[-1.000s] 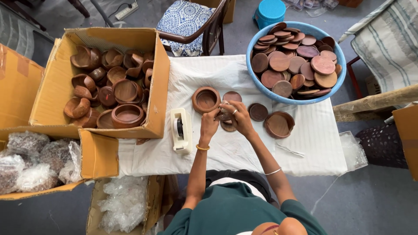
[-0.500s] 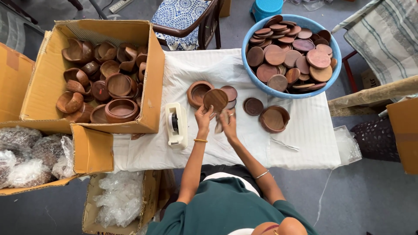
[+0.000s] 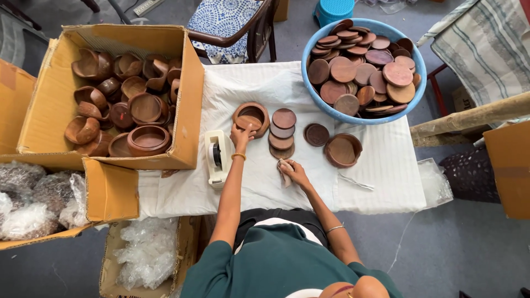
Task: Cleaning and wiping small wooden bowls and lids using a cloth.
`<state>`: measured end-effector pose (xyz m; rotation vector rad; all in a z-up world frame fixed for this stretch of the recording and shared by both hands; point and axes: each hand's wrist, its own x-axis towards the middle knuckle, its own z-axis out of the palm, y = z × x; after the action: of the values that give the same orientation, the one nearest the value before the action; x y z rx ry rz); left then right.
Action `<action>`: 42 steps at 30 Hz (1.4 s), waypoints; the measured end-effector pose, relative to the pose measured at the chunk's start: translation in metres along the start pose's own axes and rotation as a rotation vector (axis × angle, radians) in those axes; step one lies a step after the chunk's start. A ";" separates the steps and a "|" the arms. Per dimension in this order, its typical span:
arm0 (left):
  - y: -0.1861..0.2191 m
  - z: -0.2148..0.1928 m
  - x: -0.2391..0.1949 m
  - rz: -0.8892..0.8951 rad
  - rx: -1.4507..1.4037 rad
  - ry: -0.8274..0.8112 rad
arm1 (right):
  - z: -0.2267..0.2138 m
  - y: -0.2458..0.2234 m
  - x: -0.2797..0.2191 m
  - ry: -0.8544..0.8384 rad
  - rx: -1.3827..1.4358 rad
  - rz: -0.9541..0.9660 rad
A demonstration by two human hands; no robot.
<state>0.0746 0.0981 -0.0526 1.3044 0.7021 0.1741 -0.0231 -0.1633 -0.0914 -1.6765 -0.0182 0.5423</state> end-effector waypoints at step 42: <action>-0.106 0.118 0.013 1.034 1.883 -0.243 | -0.005 0.017 0.001 0.084 -0.164 -0.145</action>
<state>0.1237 -0.0223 -0.1442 3.3419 -0.3793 0.1459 -0.0253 -0.1709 -0.1078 -1.8405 -0.1247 0.3689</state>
